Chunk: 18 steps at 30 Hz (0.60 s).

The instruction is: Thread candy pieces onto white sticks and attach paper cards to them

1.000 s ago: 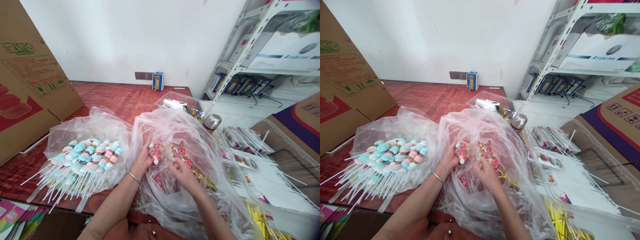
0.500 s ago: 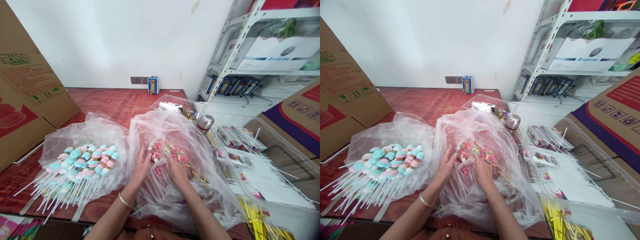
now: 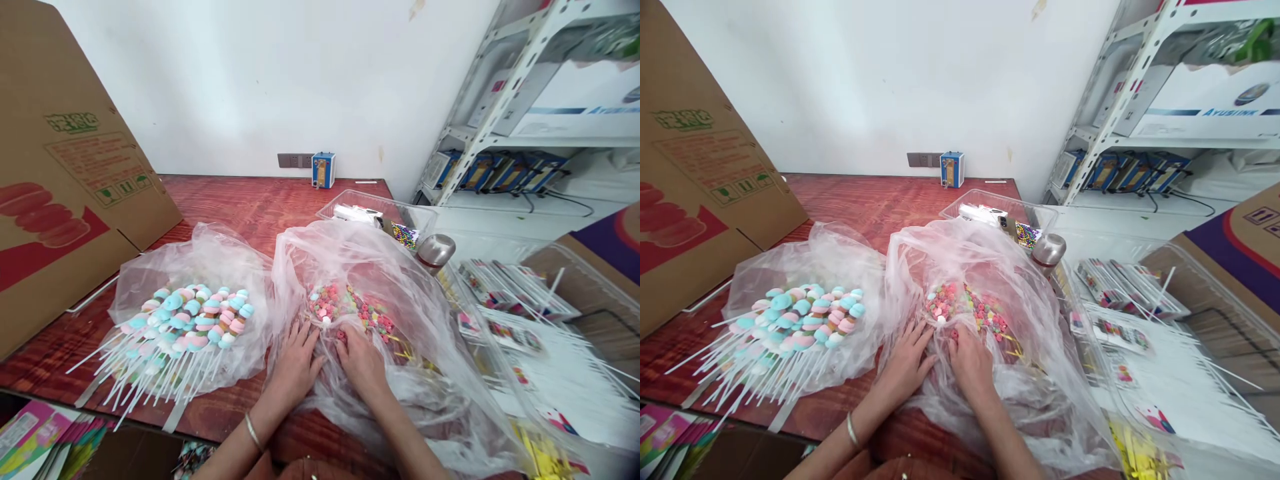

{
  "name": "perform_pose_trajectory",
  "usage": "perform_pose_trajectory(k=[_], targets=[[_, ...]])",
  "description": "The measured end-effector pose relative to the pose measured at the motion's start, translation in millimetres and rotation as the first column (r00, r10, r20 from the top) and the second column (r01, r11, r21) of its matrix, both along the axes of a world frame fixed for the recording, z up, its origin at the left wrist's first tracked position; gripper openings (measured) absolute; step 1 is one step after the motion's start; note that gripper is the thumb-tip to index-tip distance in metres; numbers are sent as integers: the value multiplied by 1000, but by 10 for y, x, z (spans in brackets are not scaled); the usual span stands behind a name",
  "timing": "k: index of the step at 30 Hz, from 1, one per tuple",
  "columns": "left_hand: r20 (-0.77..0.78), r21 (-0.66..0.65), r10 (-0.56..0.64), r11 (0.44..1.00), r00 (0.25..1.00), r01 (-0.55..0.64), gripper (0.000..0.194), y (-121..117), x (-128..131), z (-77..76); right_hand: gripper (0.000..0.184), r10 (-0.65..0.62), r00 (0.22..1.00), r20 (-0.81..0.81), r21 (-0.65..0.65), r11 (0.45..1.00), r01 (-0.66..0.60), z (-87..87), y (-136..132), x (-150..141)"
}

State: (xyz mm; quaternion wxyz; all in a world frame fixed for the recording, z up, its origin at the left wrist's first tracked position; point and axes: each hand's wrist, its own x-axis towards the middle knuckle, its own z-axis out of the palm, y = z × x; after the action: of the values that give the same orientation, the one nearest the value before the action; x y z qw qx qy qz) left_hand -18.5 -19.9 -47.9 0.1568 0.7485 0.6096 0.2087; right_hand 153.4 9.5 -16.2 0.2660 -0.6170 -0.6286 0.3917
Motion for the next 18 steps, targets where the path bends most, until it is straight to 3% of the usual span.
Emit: perform_pose_trajectory(k=[3,7,9,13,15,18], targets=[[-31,-12,-12,1000,999,11,55,208,37,96,29,-84,974,-212,-62,995,72,33,115,92],[-11,-14,-35,999,999,35,44,232,-6,196,55,-185,857,-481,-189,976,104,114,104,220],[18,5,-13,1000,1000,13,33,189,-34,264,52,-268,725,-634,-284,953,104,137,83,257],[66,48,75,996,995,-79,24,127,-56,474,37,-461,307,-832,-482,876,11,158,102,261],[122,54,76,995,990,-83,25,125,-55,581,34,-479,219,-850,-497,867,-35,185,137,240],[240,42,43,998,970,-55,23,140,-29,682,35,-482,152,-863,-497,864,-82,268,182,195]])
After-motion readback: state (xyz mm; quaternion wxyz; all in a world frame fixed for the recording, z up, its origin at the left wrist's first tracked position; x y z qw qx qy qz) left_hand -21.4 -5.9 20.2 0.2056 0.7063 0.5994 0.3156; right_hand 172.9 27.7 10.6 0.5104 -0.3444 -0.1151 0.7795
